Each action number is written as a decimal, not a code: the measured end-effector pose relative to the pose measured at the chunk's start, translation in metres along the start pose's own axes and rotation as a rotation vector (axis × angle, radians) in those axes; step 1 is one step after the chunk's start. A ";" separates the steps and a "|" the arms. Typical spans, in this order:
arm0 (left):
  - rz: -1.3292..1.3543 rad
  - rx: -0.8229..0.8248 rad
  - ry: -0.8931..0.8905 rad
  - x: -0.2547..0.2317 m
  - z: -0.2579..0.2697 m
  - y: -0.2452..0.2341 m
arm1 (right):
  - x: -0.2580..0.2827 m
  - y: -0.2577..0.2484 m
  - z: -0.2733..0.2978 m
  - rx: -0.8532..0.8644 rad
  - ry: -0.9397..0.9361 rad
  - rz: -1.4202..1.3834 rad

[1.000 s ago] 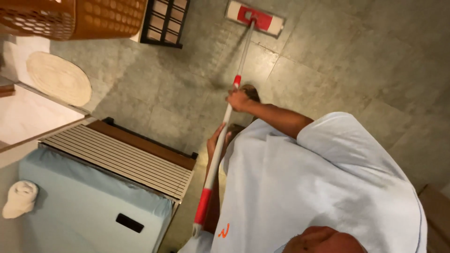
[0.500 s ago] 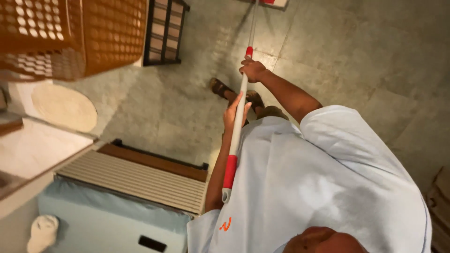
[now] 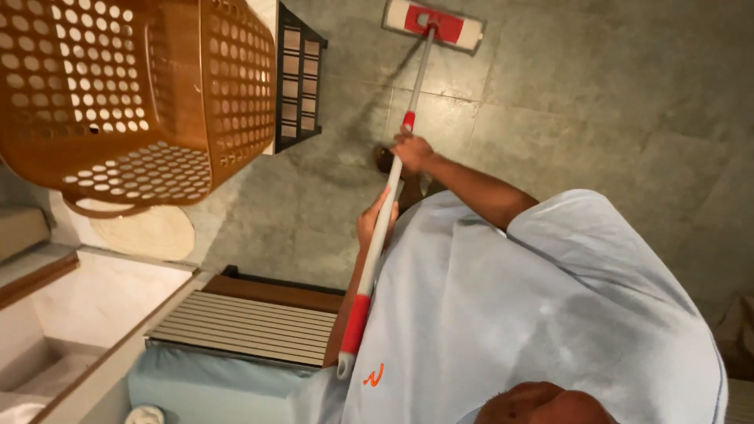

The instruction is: The person mops a tiled floor using a flat mop with a red and white handle. They move the mop back and forth across the floor in a consistent pattern, covering the area near a bed and a small table.

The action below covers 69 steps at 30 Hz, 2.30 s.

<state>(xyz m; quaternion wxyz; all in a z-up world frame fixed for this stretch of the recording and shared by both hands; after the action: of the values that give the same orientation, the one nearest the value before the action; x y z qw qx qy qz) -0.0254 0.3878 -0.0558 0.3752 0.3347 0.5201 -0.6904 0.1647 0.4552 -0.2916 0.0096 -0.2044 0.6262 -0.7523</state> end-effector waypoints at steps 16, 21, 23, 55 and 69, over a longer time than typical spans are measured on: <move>-0.045 0.053 -0.003 0.010 -0.042 -0.036 | 0.032 -0.085 -0.053 0.321 0.262 -0.180; -0.098 0.058 -0.012 0.014 -0.050 -0.030 | 0.005 -0.029 -0.056 0.253 0.130 -0.143; -0.067 0.041 0.026 0.004 -0.067 -0.013 | -0.029 -0.010 -0.072 0.267 0.176 -0.176; 0.060 0.061 0.242 -0.048 -0.001 0.070 | -0.083 -0.031 0.002 0.175 -0.149 0.153; 0.145 0.196 0.156 -0.040 0.141 0.092 | -0.016 -0.039 0.143 0.043 -0.190 -0.034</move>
<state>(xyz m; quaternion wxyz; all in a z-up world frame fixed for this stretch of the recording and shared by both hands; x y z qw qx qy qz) 0.0634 0.2411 -0.0317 0.3483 0.4590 0.4522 -0.6808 0.2347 0.3337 -0.2410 0.0603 -0.2851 0.6026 -0.7429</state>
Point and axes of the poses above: each hand's wrist, its own z-axis away from the middle knuckle, its own y-axis out of the palm, x = y × z, the point moved 1 cm from there along -z, towards the middle knuckle, and after that the axes turned 5 degrees about -x, right-handed, at the moved point
